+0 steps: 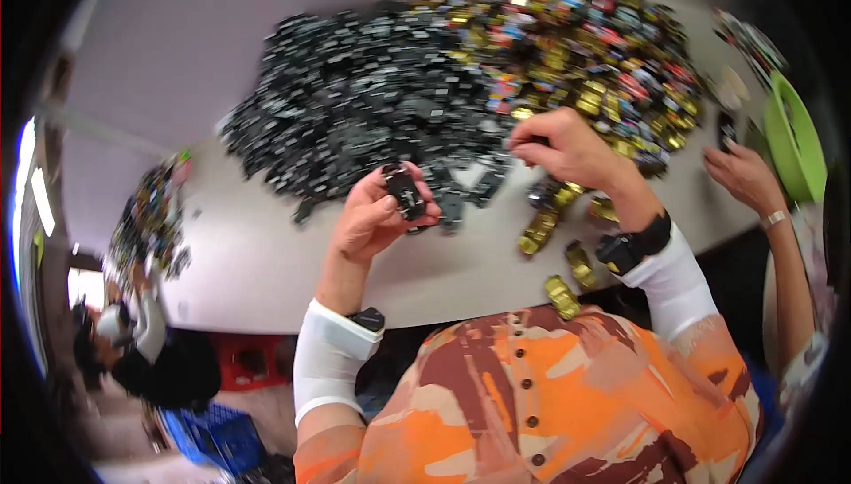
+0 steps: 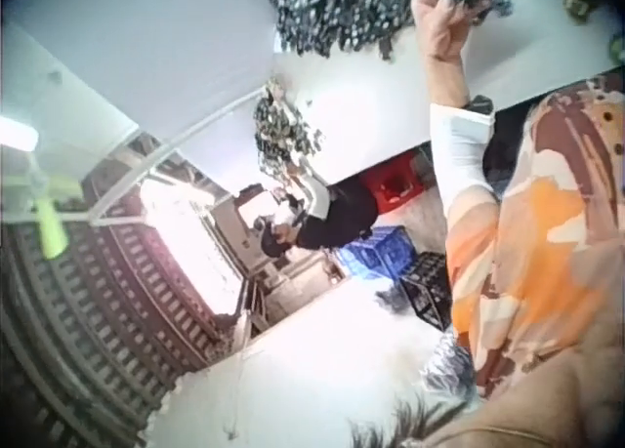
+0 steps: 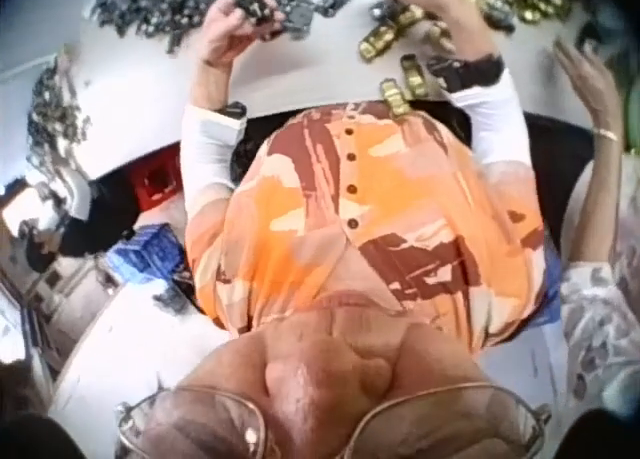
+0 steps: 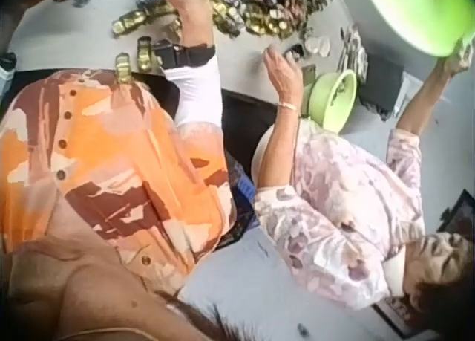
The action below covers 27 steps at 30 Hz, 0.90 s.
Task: Manually assemble toy car components by snapping pieces together.
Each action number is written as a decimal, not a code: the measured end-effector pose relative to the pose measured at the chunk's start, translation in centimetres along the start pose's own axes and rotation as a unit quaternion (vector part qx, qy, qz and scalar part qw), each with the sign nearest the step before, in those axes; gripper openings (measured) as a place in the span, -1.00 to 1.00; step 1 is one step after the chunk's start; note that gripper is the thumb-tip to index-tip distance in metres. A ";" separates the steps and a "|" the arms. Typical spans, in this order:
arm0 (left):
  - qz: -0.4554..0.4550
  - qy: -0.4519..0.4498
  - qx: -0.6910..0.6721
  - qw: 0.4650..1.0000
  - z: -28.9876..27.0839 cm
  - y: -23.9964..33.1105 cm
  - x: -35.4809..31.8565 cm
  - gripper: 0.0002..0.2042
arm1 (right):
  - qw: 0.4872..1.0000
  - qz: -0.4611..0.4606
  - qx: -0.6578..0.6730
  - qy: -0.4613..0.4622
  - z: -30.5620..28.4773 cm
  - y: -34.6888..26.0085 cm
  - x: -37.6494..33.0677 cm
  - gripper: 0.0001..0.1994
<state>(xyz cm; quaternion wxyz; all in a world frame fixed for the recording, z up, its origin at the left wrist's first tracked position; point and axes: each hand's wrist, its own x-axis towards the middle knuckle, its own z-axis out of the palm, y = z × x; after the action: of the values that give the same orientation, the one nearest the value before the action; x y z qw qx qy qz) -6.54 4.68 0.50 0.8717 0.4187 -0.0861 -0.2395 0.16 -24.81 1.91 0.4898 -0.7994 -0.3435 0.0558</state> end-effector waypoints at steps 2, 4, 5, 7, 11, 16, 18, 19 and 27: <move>-0.006 -0.001 0.032 0.999 1.0 -1.2 1.5 -0.49 | 0.984 -0.034 -0.161 -0.062 -1.6 -0.6 -0.7 -0.87; -0.022 -0.093 0.115 0.989 2.3 -2.4 2.3 -0.51 | 0.965 0.047 -0.209 -0.149 -3.6 -2.6 -2.6 -0.81; -0.076 -0.153 0.151 0.974 3.2 -2.7 2.6 -0.53 | 0.960 0.076 -0.217 -0.163 -4.1 -3.1 -3.3 -0.79; -0.177 -0.242 0.153 0.942 3.7 -3.9 2.8 -0.54 | 0.951 0.167 -0.175 -0.192 -4.6 -4.0 -4.9 -0.74; -0.308 -0.306 0.081 0.897 6.2 -6.0 3.8 -0.53 | 0.943 0.171 -0.211 -0.194 -2.9 -3.4 -9.5 -0.69; -0.326 -0.294 0.092 0.894 7.9 -7.7 4.6 -0.49 | 0.955 0.193 -0.146 -0.169 -0.2 -2.8 -12.8 -0.64; -0.279 -0.308 0.135 0.900 7.1 -8.1 5.0 -0.48 | 0.961 0.194 -0.149 -0.130 0.5 -2.3 -12.2 -0.68; -0.259 -0.280 0.149 0.912 7.0 -8.0 5.1 -0.48 | 0.967 0.176 -0.164 -0.085 0.7 -1.4 -11.6 -0.69; -0.110 -0.099 0.152 0.977 5.0 -5.5 10.6 -0.62 | 0.969 0.149 -0.191 -0.049 -2.9 3.2 -4.6 -0.68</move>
<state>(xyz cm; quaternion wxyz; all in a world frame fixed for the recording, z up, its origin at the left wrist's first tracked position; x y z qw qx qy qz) -1.00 -6.88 -1.11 0.7534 0.5275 -0.1611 -0.3580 -0.51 -30.70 -0.40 0.2971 -0.9166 -0.2480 0.1008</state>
